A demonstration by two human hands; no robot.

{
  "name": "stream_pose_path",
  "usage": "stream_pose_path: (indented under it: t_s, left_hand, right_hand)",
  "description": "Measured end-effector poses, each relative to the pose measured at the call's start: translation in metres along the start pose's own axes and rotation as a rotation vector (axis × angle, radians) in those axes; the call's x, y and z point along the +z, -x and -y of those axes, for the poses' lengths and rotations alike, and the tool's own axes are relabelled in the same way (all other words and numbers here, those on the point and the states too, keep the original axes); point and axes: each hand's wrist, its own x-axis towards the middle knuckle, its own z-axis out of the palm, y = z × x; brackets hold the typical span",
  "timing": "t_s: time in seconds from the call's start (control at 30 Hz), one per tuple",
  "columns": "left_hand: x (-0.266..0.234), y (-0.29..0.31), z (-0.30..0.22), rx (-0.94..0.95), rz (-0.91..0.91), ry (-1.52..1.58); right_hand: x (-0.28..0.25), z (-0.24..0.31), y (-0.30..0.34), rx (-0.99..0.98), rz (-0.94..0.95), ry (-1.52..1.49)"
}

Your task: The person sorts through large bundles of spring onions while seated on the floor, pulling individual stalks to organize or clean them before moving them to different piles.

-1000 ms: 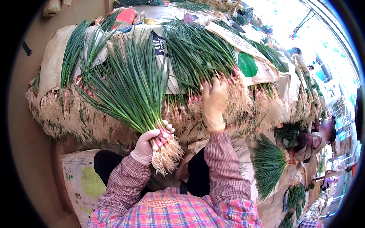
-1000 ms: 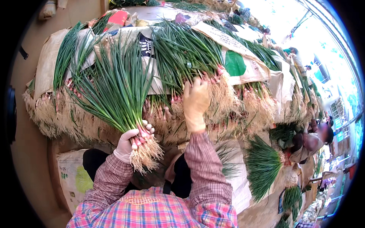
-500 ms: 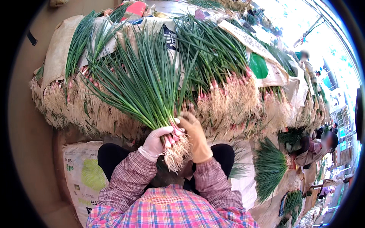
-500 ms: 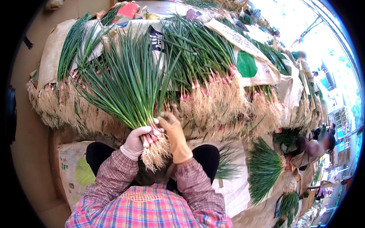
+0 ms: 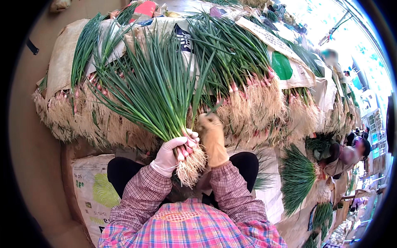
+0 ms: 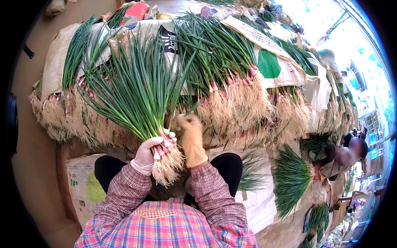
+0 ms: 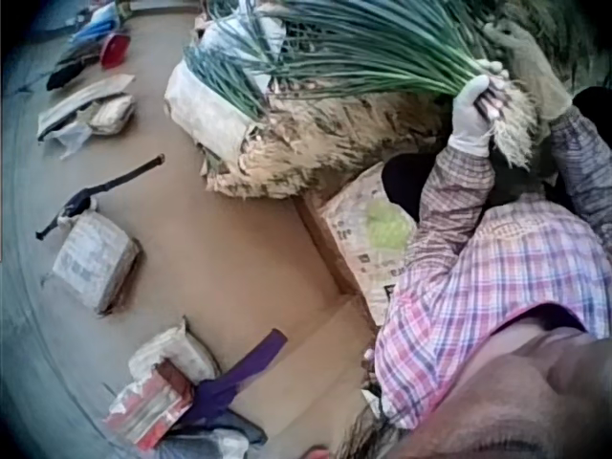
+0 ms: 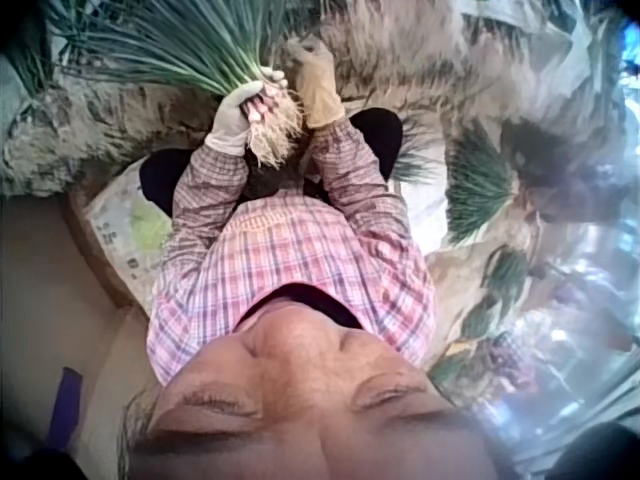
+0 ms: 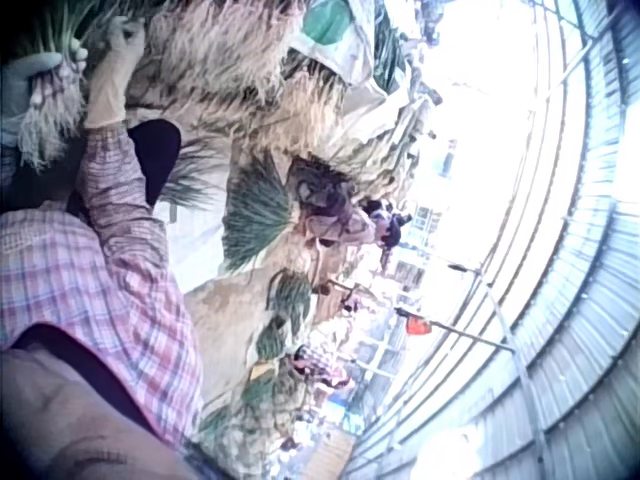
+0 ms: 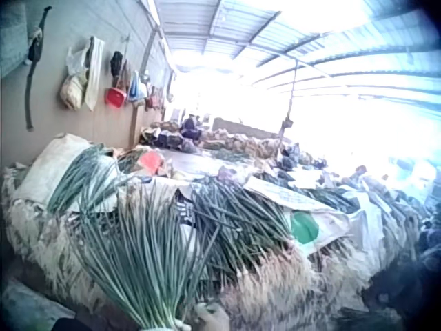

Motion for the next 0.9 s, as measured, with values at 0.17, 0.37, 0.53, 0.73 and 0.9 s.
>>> stream_pose_path:
  t_s: [0.17,0.37,0.53,0.73,0.9]
  left_hand:
    - [0.028,0.007,-0.003,0.030,-0.145,-0.112]
    - [0.022,0.009,0.004,-0.050,-0.138,-0.280]
    - [0.013,0.004,0.003,-0.016,-0.132,-0.259]
    - [0.029,0.015,0.008,-0.071,0.088,0.046]
    - [0.014,0.007,-0.008,0.221,0.271,-0.012]
  right_hand:
    - [-0.062,-0.023,0.006,-0.225,0.345,1.312]
    - [0.008,0.011,-0.002,-0.047,0.089,0.536]
    - [-0.001,0.008,0.010,0.289,0.062,-0.112]
    - [-0.027,-0.004,0.005,0.106,0.285,0.744]
    - [-0.030,0.028,0.004,-0.796,0.067,1.424]
